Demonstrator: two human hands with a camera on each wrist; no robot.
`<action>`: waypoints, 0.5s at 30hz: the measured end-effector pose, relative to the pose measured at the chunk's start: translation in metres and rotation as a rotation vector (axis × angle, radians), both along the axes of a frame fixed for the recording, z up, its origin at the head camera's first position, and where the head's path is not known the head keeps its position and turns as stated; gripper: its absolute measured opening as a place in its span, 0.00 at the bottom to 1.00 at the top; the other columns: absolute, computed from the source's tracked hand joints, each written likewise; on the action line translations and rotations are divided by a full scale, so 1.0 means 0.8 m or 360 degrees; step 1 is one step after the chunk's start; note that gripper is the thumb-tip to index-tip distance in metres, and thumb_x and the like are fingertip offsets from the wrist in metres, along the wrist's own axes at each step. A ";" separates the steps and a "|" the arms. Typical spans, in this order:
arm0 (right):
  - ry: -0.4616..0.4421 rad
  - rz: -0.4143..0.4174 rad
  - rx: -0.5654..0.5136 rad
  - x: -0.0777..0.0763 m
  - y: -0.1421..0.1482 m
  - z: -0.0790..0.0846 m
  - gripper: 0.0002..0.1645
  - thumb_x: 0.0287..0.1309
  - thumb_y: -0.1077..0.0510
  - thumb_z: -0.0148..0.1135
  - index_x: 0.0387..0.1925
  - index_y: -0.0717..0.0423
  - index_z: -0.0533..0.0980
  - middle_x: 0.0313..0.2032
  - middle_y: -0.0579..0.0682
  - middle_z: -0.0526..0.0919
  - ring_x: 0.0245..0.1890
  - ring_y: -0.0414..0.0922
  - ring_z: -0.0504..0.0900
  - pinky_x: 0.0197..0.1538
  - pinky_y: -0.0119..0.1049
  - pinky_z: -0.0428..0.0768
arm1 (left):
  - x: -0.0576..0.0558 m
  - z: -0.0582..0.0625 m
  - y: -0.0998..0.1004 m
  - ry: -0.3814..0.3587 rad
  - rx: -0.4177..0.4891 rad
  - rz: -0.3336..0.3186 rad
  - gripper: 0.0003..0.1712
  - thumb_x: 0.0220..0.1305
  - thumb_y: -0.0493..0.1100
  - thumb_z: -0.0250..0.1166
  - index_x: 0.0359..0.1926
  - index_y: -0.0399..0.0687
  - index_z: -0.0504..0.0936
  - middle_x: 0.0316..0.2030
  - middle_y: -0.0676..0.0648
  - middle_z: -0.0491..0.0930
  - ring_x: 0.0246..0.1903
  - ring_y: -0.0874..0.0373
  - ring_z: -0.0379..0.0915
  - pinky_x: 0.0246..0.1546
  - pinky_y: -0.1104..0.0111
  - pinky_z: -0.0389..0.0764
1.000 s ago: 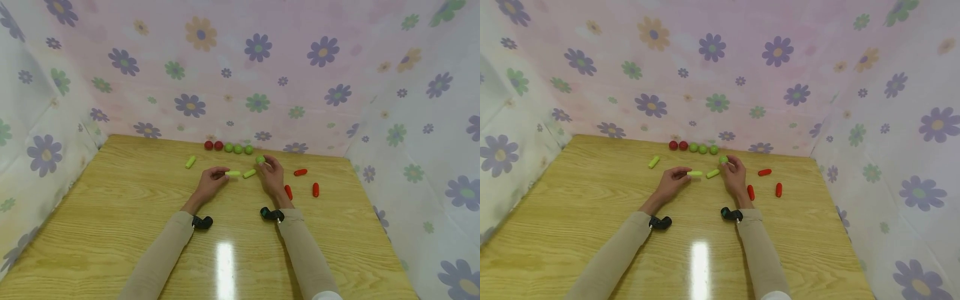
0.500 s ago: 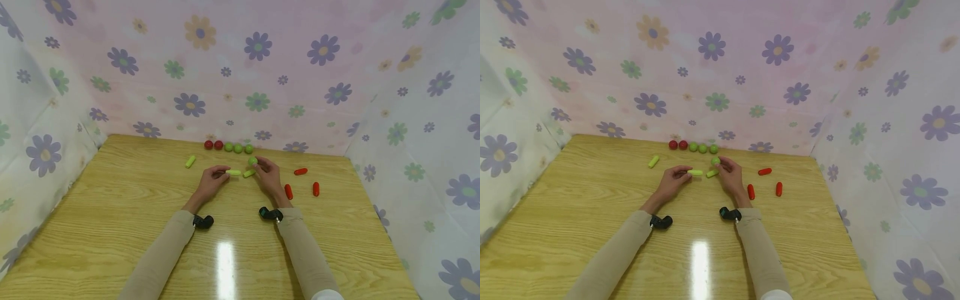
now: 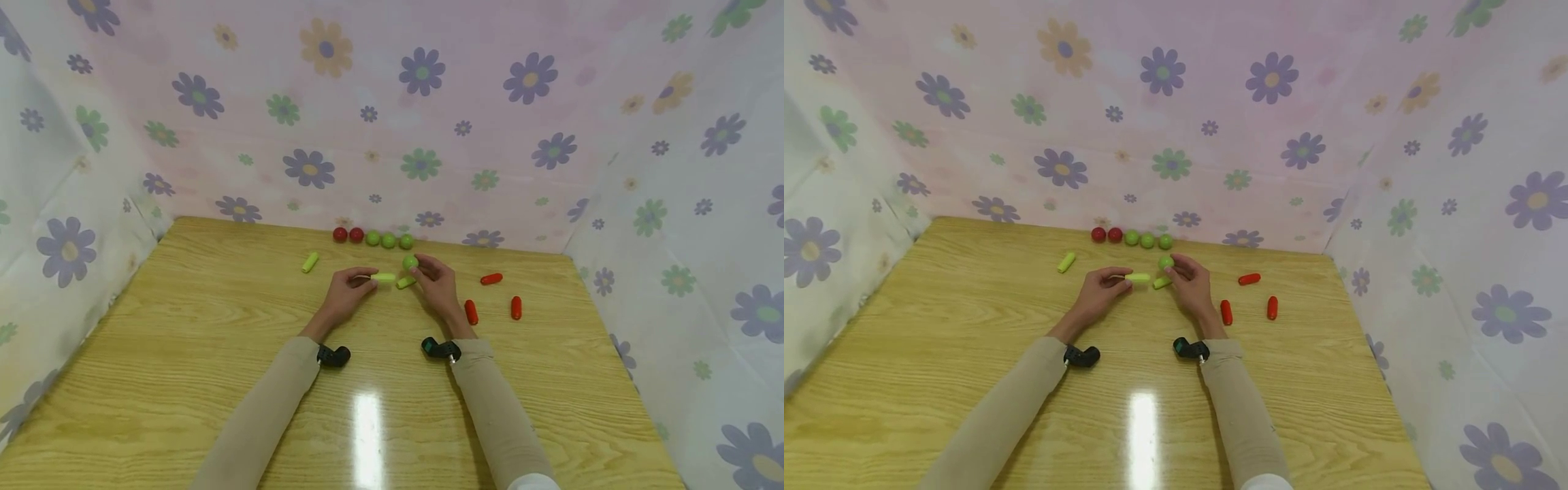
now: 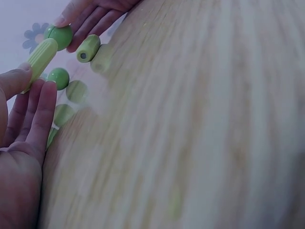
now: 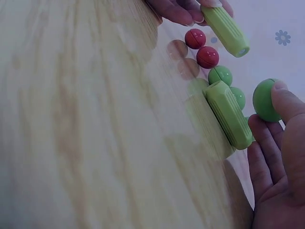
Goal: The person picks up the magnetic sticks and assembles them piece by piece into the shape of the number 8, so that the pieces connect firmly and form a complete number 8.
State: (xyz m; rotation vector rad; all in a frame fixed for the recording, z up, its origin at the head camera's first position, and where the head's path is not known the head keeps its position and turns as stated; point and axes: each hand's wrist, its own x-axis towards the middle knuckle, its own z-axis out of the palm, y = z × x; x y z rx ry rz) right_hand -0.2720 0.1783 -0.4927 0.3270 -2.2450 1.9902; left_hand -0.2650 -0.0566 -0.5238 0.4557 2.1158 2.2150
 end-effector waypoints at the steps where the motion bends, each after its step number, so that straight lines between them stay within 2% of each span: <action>1: -0.0003 0.0005 0.0012 0.000 0.000 0.000 0.23 0.66 0.68 0.64 0.61 0.73 0.75 0.58 0.70 0.79 0.48 0.39 0.83 0.52 0.25 0.80 | 0.000 0.000 0.000 0.0008 -0.0002 0.0003 0.16 0.69 0.33 0.66 0.56 0.33 0.83 0.54 0.33 0.82 0.42 0.59 0.85 0.45 0.69 0.84; 9: 0.0008 0.0064 0.0132 0.000 -0.003 0.002 0.22 0.67 0.69 0.62 0.61 0.73 0.75 0.58 0.70 0.79 0.49 0.44 0.83 0.51 0.25 0.79 | -0.003 0.001 0.004 0.0051 -0.0070 0.0055 0.17 0.68 0.34 0.68 0.56 0.32 0.83 0.52 0.31 0.82 0.43 0.56 0.83 0.43 0.73 0.81; 15: 0.0049 0.0076 0.0187 0.002 -0.006 0.003 0.22 0.67 0.69 0.63 0.60 0.72 0.76 0.56 0.70 0.80 0.51 0.53 0.83 0.53 0.28 0.80 | -0.008 -0.002 0.006 0.0069 -0.0066 0.0110 0.18 0.67 0.33 0.68 0.56 0.29 0.82 0.55 0.31 0.81 0.43 0.60 0.81 0.43 0.76 0.79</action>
